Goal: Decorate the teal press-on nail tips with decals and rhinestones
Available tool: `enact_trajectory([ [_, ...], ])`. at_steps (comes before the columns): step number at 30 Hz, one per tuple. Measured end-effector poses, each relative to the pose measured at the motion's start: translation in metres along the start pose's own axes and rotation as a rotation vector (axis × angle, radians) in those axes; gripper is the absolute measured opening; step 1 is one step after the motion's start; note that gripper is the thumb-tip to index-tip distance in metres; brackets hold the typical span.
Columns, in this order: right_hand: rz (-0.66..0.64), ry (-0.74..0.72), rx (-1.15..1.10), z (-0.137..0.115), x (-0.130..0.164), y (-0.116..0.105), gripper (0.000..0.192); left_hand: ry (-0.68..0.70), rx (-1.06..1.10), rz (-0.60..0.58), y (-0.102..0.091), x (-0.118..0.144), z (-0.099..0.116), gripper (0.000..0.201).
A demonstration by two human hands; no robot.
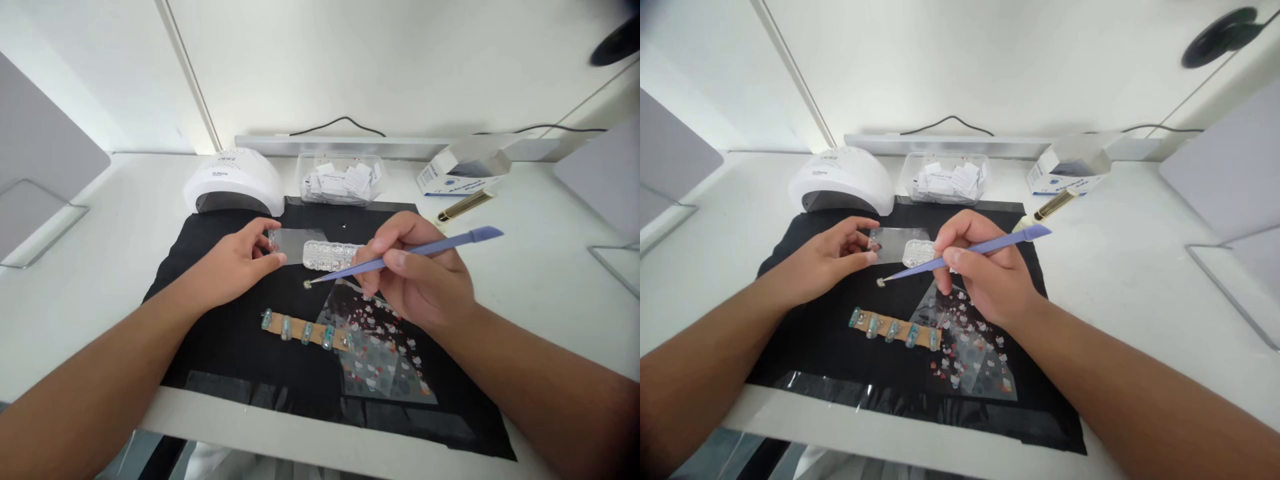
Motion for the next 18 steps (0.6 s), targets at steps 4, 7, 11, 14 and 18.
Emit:
enact_trajectory([
  [4, 0.052, 0.084, -0.035, 0.009, 0.0, -0.002, 0.003, 0.074, -0.324, 0.212, -0.01, 0.001, 0.0, 0.048],
  [7, 0.041, 0.145, -0.057, 0.013, 0.002, 0.0, 0.005, 0.245, -0.281, 0.164, -0.016, 0.004, 0.008, 0.032],
  [11, -0.002, 0.192, -0.098, 0.018, 0.004, 0.005, 0.003, 0.342, -0.234, -0.086, -0.024, 0.015, 0.025, 0.014],
  [14, -0.037, 0.209, -0.14, 0.024, 0.004, 0.008, 0.004, 0.286, -0.316, -0.221, -0.028, 0.029, 0.039, 0.019],
  [18, -0.066, 0.219, -0.154, 0.025, 0.005, 0.006, 0.007, 0.238, -0.489, -0.334, -0.025, 0.045, 0.045, 0.035],
])
Point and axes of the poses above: each hand's wrist, its own x-axis away from the middle knuckle, its own y-axis out of the palm, z = x × y, the point moved 1 cm from there along -x, towards the middle knuckle, and after that the axes turned 1 degree about y, right-handed, at the moved point
